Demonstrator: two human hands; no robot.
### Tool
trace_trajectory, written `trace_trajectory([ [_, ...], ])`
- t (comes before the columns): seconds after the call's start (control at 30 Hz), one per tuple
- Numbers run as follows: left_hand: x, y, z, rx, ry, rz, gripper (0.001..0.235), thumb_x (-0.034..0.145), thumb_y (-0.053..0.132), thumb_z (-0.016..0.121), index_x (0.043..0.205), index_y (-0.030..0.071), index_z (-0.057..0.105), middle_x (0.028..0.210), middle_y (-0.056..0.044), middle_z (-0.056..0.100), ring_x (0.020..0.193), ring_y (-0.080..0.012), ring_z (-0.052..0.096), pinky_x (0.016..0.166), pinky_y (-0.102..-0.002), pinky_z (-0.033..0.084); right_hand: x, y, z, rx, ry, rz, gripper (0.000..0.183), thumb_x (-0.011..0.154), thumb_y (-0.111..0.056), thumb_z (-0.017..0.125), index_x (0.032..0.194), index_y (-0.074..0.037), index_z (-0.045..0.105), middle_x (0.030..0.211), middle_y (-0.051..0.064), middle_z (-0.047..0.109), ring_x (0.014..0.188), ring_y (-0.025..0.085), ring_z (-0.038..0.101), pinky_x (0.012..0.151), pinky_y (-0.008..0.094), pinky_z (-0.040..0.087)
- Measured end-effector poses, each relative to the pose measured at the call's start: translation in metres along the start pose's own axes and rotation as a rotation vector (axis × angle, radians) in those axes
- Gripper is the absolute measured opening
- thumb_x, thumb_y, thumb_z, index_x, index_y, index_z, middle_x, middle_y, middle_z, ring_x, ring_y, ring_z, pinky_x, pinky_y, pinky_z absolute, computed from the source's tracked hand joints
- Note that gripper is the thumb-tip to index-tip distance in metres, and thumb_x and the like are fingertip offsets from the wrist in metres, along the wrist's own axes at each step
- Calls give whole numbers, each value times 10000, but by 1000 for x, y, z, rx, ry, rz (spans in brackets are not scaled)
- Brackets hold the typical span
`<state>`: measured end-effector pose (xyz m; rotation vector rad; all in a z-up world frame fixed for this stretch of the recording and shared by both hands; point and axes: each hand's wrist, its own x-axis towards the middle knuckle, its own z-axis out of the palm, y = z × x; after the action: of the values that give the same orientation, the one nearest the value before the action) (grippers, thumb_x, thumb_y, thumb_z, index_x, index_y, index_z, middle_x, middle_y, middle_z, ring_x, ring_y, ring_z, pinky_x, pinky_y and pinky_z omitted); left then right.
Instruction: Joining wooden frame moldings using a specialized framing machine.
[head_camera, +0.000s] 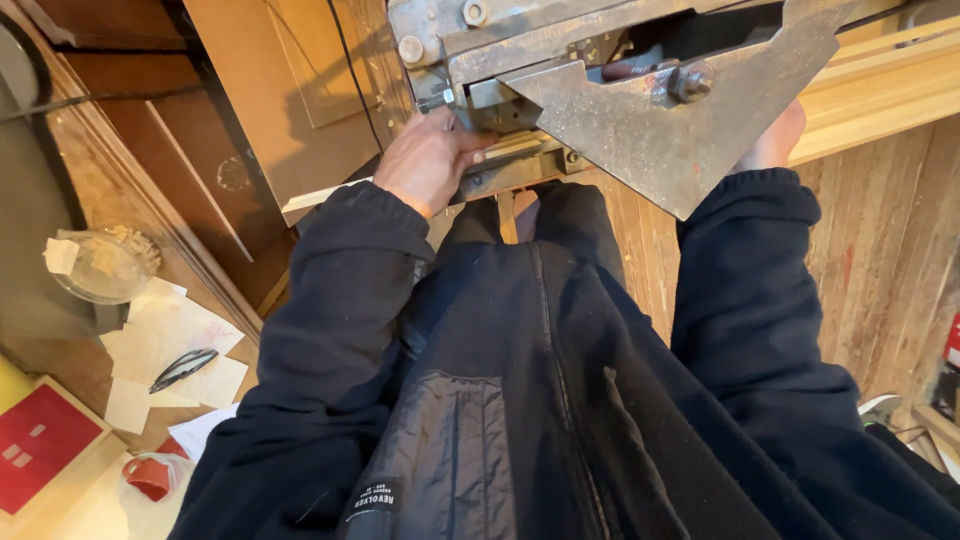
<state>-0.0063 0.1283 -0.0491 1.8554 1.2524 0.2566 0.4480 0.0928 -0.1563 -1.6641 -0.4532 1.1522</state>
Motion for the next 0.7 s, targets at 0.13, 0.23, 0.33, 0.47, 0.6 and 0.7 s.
trace_trajectory([
  [0.13,1,-8,12,-36,45,31,242,926,175,719,1153,143,796,954,-148,647,941,-379,590,822,-467,485,-4,-13,10,-81,-7,7,256,1063,-196,630,1120,39,715,1068,116,769,914,195,746,781,327,615],
  [0.23,4,-4,13,14,51,87,258,926,147,712,1165,142,808,930,-168,639,922,-397,584,808,-487,469,-15,-27,23,36,32,52,245,1026,-166,620,1106,43,720,1049,133,772,891,218,764,761,346,628],
  [0.33,6,0,14,-14,24,-1,215,922,183,729,1117,147,810,885,-157,636,889,-386,585,801,-478,475,-14,-29,24,78,-2,26,220,1028,-122,628,1129,57,708,1059,152,760,895,231,750,764,358,616],
  [0.47,5,-2,14,1,29,38,246,939,138,709,1164,147,808,914,-162,635,910,-391,575,805,-476,472,-17,-25,25,142,-16,37,222,1028,-104,619,1145,72,688,1064,168,752,900,252,752,765,377,620],
  [0.6,4,0,15,-4,62,67,263,919,100,703,1154,155,808,967,-157,655,936,-395,570,827,-462,486,-12,-17,23,91,-93,16,213,1083,-96,612,1179,88,662,1126,178,739,953,249,745,821,370,620],
  [0.7,6,2,15,-5,39,42,315,890,81,702,1178,158,801,986,-186,642,913,-403,558,802,-467,481,-13,-16,25,167,-43,37,246,1048,-107,597,1208,74,640,1110,181,743,936,266,763,803,391,643],
])
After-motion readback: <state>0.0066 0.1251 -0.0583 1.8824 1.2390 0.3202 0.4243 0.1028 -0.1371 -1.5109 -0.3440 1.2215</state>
